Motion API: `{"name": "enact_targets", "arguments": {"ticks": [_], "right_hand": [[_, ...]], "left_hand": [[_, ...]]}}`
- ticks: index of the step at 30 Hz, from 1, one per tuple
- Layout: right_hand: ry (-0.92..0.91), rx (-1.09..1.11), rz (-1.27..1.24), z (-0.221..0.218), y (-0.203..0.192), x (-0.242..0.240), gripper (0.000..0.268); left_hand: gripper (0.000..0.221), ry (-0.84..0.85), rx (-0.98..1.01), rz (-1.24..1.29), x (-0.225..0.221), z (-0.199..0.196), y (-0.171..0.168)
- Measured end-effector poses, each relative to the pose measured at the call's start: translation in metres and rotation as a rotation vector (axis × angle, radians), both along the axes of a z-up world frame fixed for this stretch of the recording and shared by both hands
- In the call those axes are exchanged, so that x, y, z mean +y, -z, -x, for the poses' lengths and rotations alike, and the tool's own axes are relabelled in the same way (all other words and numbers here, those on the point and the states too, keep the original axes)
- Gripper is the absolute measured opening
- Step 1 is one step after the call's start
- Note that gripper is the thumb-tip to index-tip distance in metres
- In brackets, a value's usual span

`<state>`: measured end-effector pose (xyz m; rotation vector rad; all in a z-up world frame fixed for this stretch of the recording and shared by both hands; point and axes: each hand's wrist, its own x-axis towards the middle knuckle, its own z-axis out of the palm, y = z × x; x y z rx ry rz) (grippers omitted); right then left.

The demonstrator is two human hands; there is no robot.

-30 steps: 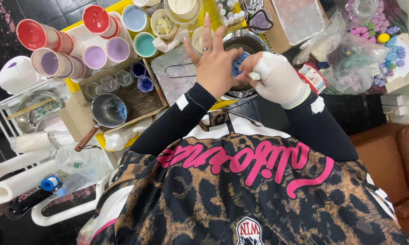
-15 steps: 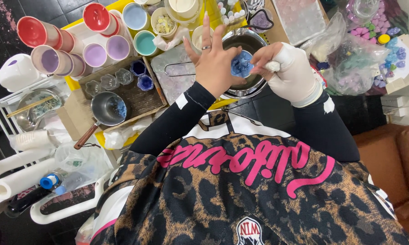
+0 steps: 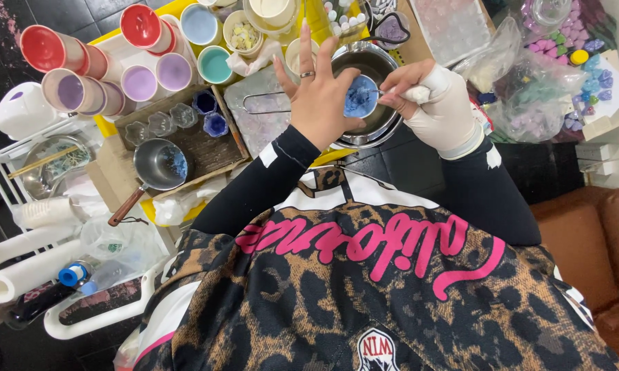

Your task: Mixing blue pigment into white wax or paste in a cup using a small spatula.

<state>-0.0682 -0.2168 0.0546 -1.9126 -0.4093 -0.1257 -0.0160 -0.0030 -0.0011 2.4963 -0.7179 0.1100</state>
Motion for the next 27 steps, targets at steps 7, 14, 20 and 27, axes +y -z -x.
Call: {"name": "enact_targets", "arguments": {"ticks": [7,14,20,27], "right_hand": [[0.030,0.054,-0.120,0.007,0.011,-0.007,0.024],[0.069,0.057,-0.184,0.010,0.015,-0.011,0.025],[0.136,0.183,-0.314,0.012,0.006,-0.014,0.027],[0.098,0.069,-0.352,0.014,0.014,-0.026,0.030]], "left_hand": [[0.078,0.026,-0.019,0.000,0.002,-0.002,-0.007],[0.056,0.055,-0.093,0.026,-0.001,-0.006,-0.004],[0.061,0.063,-0.023,0.061,0.000,-0.011,-0.001],[0.062,0.081,-0.014,0.175,0.003,-0.009,-0.007]]}}
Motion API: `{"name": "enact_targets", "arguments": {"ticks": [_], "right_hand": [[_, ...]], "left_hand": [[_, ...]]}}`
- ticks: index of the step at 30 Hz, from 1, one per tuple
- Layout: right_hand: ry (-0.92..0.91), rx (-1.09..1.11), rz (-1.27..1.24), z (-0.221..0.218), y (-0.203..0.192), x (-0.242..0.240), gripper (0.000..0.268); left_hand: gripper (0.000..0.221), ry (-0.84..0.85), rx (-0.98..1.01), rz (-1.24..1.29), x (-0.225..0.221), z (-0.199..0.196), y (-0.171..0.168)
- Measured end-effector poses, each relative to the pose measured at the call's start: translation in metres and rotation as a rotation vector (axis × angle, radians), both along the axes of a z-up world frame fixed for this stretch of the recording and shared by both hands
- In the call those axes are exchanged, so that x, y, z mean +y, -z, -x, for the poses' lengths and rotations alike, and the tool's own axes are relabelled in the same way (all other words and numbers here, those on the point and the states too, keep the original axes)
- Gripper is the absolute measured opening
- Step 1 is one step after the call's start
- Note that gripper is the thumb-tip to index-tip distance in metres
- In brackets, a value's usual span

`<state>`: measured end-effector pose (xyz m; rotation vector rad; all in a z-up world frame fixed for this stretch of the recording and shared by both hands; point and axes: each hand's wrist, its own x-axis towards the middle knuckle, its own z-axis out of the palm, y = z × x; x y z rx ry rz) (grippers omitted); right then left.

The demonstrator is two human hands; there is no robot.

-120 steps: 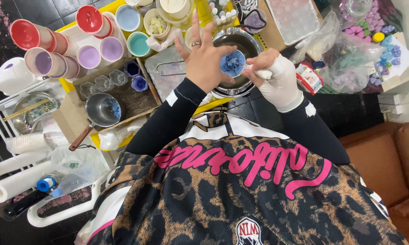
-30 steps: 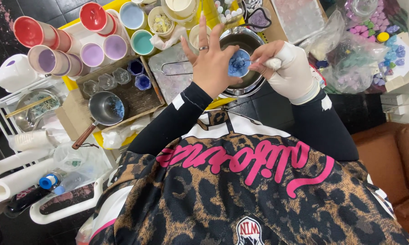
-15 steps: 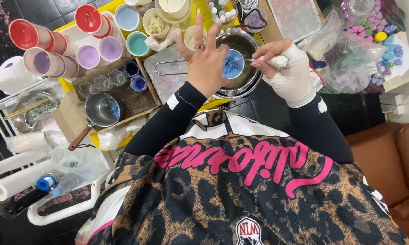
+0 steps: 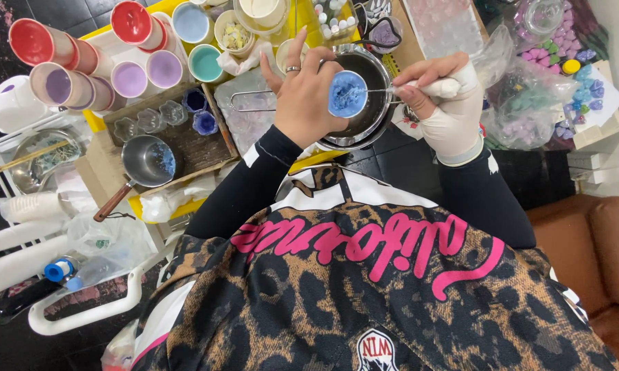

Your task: Mixing blue pigment into white wax or paste in a cup using a small spatula.

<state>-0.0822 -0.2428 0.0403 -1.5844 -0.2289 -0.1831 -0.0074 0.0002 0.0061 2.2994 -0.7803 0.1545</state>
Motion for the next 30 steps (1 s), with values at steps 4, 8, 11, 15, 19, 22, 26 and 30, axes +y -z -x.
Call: {"name": "enact_targets", "arguments": {"ticks": [4,8,11,15,19,22,26,30], "right_hand": [[-0.010,-0.012,0.015,-0.001,0.002,-0.003,0.031],[0.027,-0.056,-0.025,0.000,0.000,-0.008,0.031],[0.032,-0.035,-0.028,0.000,0.002,-0.013,0.032],[0.067,-0.031,-0.162,0.002,0.002,-0.013,0.035],[0.016,-0.044,-0.051,0.004,0.007,-0.019,0.033],[0.063,-0.040,-0.140,0.004,0.006,-0.020,0.034],[0.033,-0.044,-0.119,0.004,0.013,-0.026,0.034],[0.084,-0.021,-0.195,0.008,0.012,-0.021,0.034]], "left_hand": [[0.065,-0.004,-0.014,0.023,0.002,0.001,-0.005],[0.067,-0.004,0.118,0.057,0.001,0.002,-0.006],[0.068,-0.046,0.058,0.021,0.000,0.004,-0.008],[0.069,-0.050,0.087,0.045,0.000,0.008,-0.009],[0.071,-0.080,0.121,0.034,-0.001,0.013,-0.014],[0.073,-0.081,0.101,0.059,-0.002,0.016,-0.011],[0.075,-0.120,0.112,0.055,-0.005,0.021,-0.012],[0.072,-0.120,0.095,0.097,-0.001,0.023,0.008]]}}
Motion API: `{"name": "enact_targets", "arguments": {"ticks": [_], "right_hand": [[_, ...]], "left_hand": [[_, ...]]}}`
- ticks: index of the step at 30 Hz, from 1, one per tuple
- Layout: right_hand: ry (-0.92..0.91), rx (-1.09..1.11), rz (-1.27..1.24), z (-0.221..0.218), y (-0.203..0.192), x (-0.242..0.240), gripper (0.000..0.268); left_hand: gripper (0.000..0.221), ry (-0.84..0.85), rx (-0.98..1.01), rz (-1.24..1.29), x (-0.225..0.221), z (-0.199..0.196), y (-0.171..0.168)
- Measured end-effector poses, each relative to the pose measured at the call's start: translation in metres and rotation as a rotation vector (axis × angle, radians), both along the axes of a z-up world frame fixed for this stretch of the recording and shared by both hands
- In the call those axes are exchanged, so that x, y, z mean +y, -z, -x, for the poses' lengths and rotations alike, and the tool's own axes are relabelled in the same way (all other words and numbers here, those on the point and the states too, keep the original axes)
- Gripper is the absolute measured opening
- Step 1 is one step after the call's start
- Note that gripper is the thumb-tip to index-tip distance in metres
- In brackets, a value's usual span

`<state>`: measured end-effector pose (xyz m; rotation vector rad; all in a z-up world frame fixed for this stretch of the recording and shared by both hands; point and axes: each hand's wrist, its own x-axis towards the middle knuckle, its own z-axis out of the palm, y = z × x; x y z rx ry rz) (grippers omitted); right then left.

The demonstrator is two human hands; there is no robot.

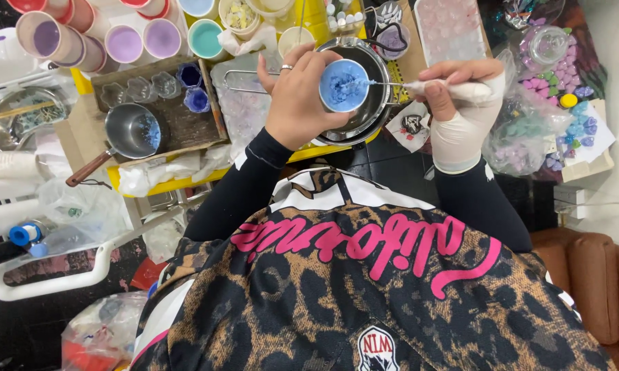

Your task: Mixing blue pigment into white wax or paste in a cup using a small spatula.

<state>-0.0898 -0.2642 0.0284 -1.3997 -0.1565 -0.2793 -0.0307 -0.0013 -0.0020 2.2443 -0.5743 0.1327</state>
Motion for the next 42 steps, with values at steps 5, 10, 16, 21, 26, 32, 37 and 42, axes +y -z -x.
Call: {"name": "enact_targets", "arguments": {"ticks": [5,10,16,21,26,32,37,42], "right_hand": [[0.012,0.035,-0.065,-0.006,-0.003,0.018,0.033],[0.036,0.011,-0.099,-0.012,-0.013,0.044,0.032],[0.024,-0.055,-0.069,-0.009,-0.027,0.098,0.032],[-0.017,-0.027,-0.101,-0.013,-0.052,0.181,0.029],[-0.199,0.040,-0.182,-0.014,-0.029,0.240,0.028],[-0.300,0.155,-0.182,-0.021,-0.011,0.306,0.033],[-0.257,0.177,-0.186,-0.025,0.033,0.344,0.020],[-0.121,0.354,-0.328,-0.033,0.070,0.374,0.018]], "left_hand": [[0.074,-0.034,-0.003,-0.026,0.004,0.006,-0.021],[0.079,-0.061,0.018,-0.017,0.027,0.005,-0.026],[0.074,-0.090,-0.030,0.033,0.082,0.013,-0.048],[0.072,-0.185,-0.024,0.019,0.145,0.029,-0.059],[0.071,-0.278,0.001,-0.006,0.214,0.048,-0.055],[0.070,-0.398,0.029,-0.030,0.281,0.069,-0.029],[0.062,-0.462,0.062,0.058,0.324,0.083,0.004],[0.067,-0.595,0.129,0.025,0.348,0.085,0.014]]}}
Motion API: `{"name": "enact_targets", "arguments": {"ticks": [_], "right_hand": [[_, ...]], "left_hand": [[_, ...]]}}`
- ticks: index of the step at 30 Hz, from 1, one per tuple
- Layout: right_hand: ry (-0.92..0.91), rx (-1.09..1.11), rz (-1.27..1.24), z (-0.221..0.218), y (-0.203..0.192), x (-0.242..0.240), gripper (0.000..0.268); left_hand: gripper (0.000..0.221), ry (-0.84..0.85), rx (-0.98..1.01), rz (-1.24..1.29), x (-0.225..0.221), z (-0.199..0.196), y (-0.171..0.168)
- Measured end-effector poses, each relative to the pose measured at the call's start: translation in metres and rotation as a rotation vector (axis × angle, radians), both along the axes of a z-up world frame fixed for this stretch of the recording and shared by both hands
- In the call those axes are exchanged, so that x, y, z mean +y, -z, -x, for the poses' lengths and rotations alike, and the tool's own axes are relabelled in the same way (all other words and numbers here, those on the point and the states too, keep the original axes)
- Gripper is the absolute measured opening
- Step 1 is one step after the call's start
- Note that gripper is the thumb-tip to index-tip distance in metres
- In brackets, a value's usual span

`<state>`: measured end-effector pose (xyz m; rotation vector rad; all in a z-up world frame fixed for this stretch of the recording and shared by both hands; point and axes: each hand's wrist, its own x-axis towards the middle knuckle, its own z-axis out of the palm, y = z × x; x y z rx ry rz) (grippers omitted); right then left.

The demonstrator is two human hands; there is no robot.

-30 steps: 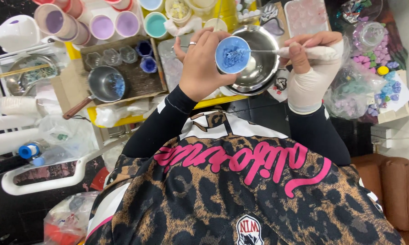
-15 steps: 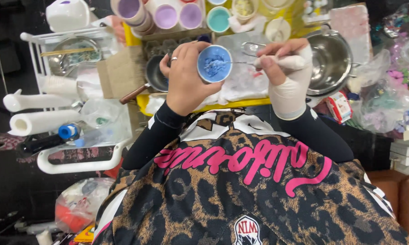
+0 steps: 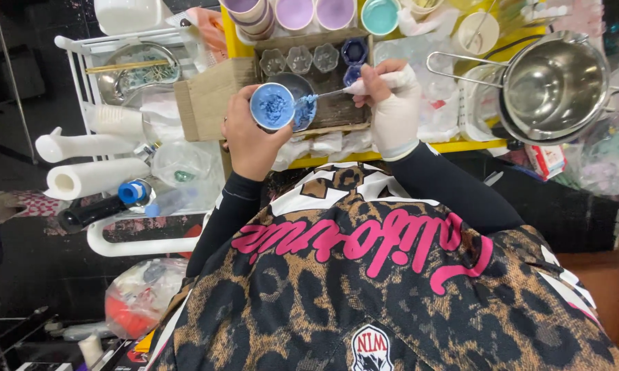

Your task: Mixing blue pigment into white wax or paste in a cup using a small spatula.

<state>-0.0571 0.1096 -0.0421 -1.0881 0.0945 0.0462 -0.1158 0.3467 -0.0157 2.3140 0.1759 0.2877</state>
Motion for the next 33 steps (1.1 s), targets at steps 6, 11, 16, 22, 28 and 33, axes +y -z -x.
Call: {"name": "enact_targets", "arguments": {"ticks": [6,11,16,22,28,33], "right_hand": [[0.079,0.290,-0.109,-0.009,0.041,0.003,0.016],[-0.010,0.426,-0.125,-0.010,0.067,-0.005,0.018],[-0.084,0.480,-0.105,-0.009,0.074,0.002,0.022],[-0.072,0.321,0.070,-0.007,0.062,0.025,0.025],[-0.101,0.081,0.275,-0.018,0.076,0.022,0.026],[-0.097,-0.001,0.335,-0.026,0.071,0.017,0.026]], "left_hand": [[0.063,0.081,-0.042,0.115,0.021,-0.002,0.030],[0.063,0.044,-0.039,0.136,0.025,-0.001,0.035],[0.065,0.005,-0.041,0.084,0.033,0.000,0.029],[0.062,0.047,-0.040,0.068,0.035,0.001,0.029],[0.064,0.061,-0.023,0.060,0.032,0.000,0.024],[0.063,0.061,-0.050,0.066,0.032,-0.002,0.024]]}}
